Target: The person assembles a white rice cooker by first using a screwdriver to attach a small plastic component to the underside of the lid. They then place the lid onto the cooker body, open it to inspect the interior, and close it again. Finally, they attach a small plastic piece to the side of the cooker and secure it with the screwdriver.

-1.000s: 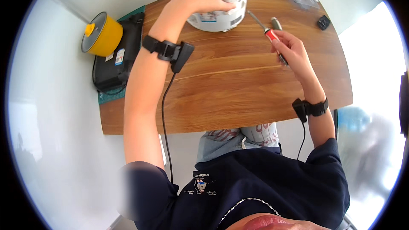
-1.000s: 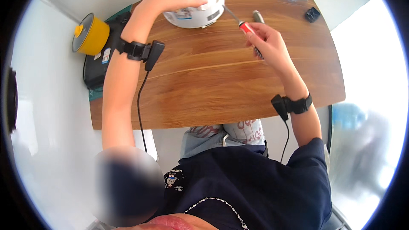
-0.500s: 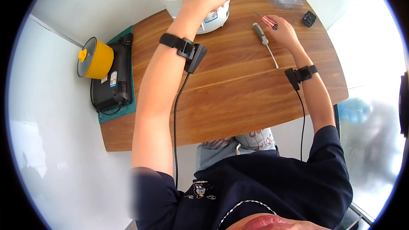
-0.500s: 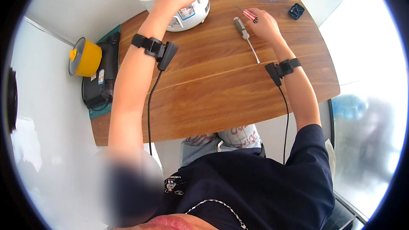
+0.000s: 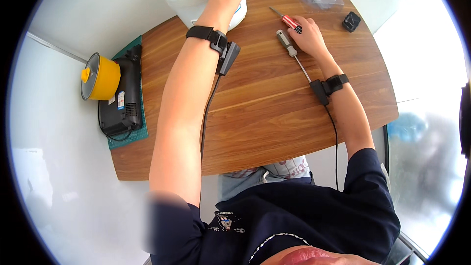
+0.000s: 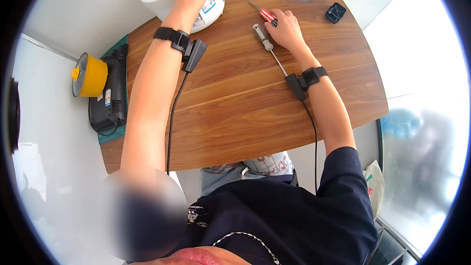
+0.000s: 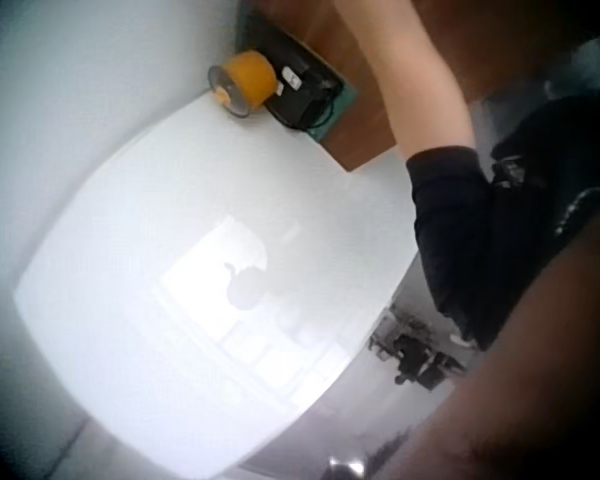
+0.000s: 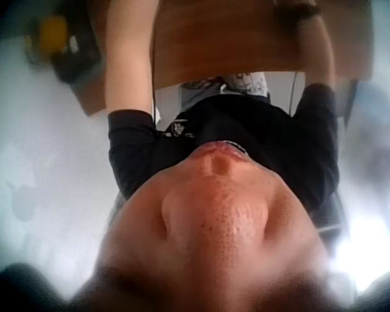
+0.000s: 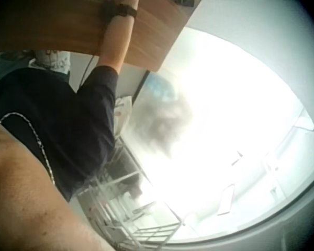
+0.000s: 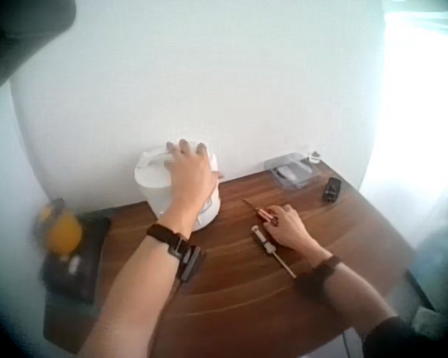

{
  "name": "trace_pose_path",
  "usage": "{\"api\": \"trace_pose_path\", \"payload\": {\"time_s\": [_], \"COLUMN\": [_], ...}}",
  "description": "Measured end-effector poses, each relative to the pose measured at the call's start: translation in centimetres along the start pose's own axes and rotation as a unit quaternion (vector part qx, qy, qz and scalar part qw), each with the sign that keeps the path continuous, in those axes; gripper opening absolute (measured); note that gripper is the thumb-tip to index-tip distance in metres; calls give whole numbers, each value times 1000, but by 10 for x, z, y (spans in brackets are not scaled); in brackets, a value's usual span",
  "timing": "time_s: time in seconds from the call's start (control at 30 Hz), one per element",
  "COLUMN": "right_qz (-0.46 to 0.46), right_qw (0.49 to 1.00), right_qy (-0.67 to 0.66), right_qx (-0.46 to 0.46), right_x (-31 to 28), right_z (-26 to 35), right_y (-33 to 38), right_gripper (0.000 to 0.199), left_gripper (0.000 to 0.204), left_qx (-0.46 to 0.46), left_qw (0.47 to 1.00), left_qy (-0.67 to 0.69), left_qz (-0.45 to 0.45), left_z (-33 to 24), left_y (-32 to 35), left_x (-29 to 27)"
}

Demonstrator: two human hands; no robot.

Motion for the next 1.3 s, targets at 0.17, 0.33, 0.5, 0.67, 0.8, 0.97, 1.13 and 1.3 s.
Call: {"api": "trace_pose_path", "payload": {"time_s": [0.17, 0.33, 0.5, 0.67, 0.8, 0.97, 1.13, 1.3], "right_qz": [-25, 11, 46, 21, 20, -7, -30, -37], "right_qw": [999, 995, 988, 986, 970, 974, 953, 932], "right_qy": [-46, -96, -142, -155, -223, -200, -274, -324], "right_qx": [-8, 33, 48, 54, 93, 104, 128, 156], "right_x": [-10, -20, -23, -24, -24, -28, -31, -28], "right_z": [4, -3, -7, -10, -18, -21, -38, -37], "right_y": [8, 13, 14, 18, 16, 13, 11, 10], "right_gripper": [53, 54, 46, 43, 41, 39, 32, 30], "left_gripper": [46, 21, 21, 12, 7, 16, 23, 15], "left_qx": [138, 289, 397, 345, 334, 322, 341, 316], "left_qw": [957, 939, 854, 895, 908, 900, 894, 928], "left_qy": [-82, 105, 326, 281, 249, 282, 271, 184], "left_qz": [-241, -156, 84, 39, -41, -77, -106, -78], "left_z": [-13, -42, -91, -92, -77, -85, -93, -85], "left_y": [19, 62, 153, 148, 118, 99, 99, 103], "left_x": [-16, 22, 67, 96, 98, 103, 103, 102]}}
Point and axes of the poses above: each hand's wrist, its own y-axis away from the middle knuckle, its own x-axis out of the palm, z = x × y, the point moved 6 cm from there along -y, towards the middle knuckle, and after that the axes turned 2 degrees about -y, right-handed, at the moved point
